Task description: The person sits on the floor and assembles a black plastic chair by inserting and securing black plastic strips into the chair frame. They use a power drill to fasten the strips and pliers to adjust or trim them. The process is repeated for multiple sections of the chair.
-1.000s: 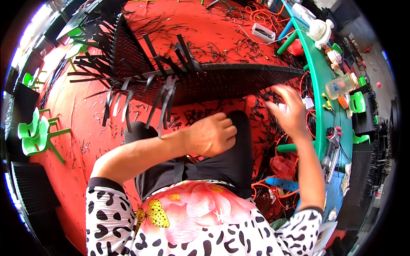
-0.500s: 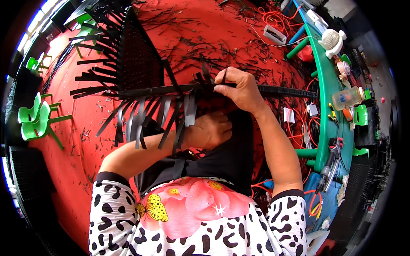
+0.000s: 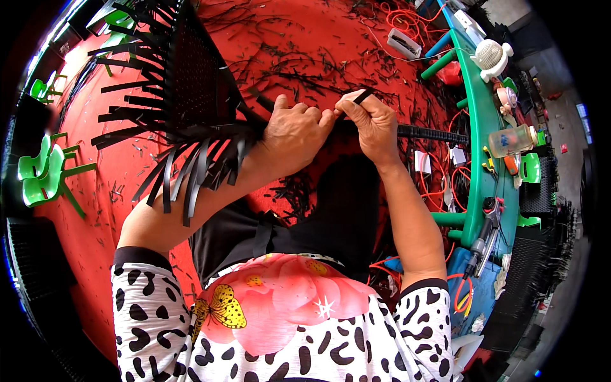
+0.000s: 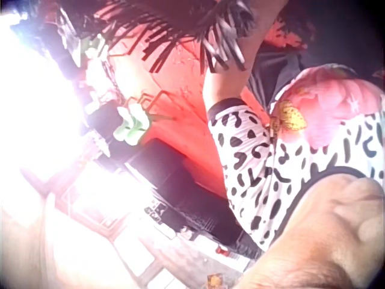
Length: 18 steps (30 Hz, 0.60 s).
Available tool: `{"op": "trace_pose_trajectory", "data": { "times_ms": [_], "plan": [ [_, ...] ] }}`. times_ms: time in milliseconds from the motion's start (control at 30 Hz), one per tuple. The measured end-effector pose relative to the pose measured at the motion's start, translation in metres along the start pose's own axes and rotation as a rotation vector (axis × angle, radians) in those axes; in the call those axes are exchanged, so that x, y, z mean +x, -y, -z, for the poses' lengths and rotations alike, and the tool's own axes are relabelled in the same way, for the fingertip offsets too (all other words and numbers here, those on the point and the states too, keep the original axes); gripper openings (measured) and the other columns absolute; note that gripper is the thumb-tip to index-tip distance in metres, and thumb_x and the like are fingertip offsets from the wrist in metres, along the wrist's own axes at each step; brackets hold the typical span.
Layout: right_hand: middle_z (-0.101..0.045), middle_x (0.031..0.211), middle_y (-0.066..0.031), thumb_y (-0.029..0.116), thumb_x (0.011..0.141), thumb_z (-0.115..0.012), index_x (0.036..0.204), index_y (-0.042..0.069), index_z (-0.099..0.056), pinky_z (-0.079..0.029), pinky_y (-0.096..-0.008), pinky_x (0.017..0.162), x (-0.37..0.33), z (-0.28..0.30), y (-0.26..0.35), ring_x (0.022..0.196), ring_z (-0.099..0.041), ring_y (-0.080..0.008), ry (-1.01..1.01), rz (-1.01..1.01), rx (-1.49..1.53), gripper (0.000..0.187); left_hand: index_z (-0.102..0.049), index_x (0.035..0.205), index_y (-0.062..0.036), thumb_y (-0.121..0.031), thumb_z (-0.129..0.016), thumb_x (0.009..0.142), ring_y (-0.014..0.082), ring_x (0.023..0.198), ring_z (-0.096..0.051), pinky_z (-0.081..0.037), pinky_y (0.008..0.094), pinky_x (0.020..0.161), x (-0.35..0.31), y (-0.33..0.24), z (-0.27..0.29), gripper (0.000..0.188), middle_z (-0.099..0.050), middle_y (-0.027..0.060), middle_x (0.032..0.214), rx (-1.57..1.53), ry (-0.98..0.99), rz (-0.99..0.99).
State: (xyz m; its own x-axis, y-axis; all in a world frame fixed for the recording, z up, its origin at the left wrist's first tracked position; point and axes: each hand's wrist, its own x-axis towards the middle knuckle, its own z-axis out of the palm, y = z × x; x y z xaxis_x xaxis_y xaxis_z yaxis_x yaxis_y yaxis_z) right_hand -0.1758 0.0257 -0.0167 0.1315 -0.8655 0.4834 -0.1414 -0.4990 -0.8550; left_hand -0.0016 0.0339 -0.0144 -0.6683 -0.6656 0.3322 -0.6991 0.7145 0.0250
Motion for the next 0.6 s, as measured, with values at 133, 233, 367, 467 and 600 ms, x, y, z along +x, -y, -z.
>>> {"op": "trace_pose_trajectory", "data": {
  "times_ms": [133,233,367,467,600],
  "plan": [
    [-0.058,0.076,-0.0018,0.012,0.089,-0.061,0.082,-0.001,-0.061,-0.043,-0.0224,0.062,-0.006,0.010,0.009,0.067,-0.051,-0.0075,0.091,-0.016,-0.102,0.015,-0.054,0.102,-0.0053,-0.024,-0.062,0.081,0.0249,0.086,-0.057,-0.044,0.0406,0.070,-0.005,-0.001,0.002,0.030,-0.058,0.0061,0.088,-0.103,0.059,0.059],
    [-0.059,0.079,-0.0029,0.012,0.089,-0.061,0.082,-0.002,-0.061,-0.043,-0.0229,0.065,-0.014,0.019,0.010,0.071,-0.053,-0.0093,0.095,-0.050,-0.082,0.016,-0.054,0.096,-0.0064,-0.024,-0.062,0.080,0.0247,0.087,-0.057,-0.045,0.0399,0.069,-0.010,0.002,0.000,0.025,-0.058,0.0058,0.087,-0.148,0.063,0.035],
    [-0.061,0.081,-0.0045,0.013,0.088,-0.062,0.079,-0.002,-0.062,-0.043,-0.0229,0.068,-0.021,0.006,0.024,0.073,-0.054,-0.0108,0.068,-0.025,-0.131,0.017,-0.055,0.091,-0.0077,-0.023,-0.062,0.079,0.0241,0.086,-0.057,-0.045,0.0399,0.069,-0.016,0.007,-0.003,0.021,-0.057,0.0052,0.085,-0.159,-0.031,0.004],
    [-0.062,0.082,-0.0047,0.014,0.089,-0.061,0.084,-0.002,-0.064,-0.043,-0.0222,0.065,-0.029,-0.015,0.036,0.072,-0.055,-0.0112,0.022,-0.049,-0.044,0.017,-0.054,0.090,-0.0085,-0.021,-0.062,0.078,0.0235,0.085,-0.056,-0.045,0.0406,0.068,-0.014,0.010,-0.006,0.019,-0.057,0.0034,0.082,-0.166,-0.116,0.000],
    [-0.060,0.076,-0.0060,0.024,0.095,-0.053,0.080,0.002,-0.058,-0.041,-0.0232,0.060,-0.043,-0.040,0.039,0.065,-0.052,-0.0118,-0.192,-0.362,0.458,0.027,-0.054,0.089,-0.0092,-0.020,-0.060,0.078,0.0216,0.082,-0.056,-0.046,0.0367,0.066,-0.018,0.009,-0.001,0.016,-0.057,0.0026,0.079,-0.130,-0.039,0.008]
  ]
}}
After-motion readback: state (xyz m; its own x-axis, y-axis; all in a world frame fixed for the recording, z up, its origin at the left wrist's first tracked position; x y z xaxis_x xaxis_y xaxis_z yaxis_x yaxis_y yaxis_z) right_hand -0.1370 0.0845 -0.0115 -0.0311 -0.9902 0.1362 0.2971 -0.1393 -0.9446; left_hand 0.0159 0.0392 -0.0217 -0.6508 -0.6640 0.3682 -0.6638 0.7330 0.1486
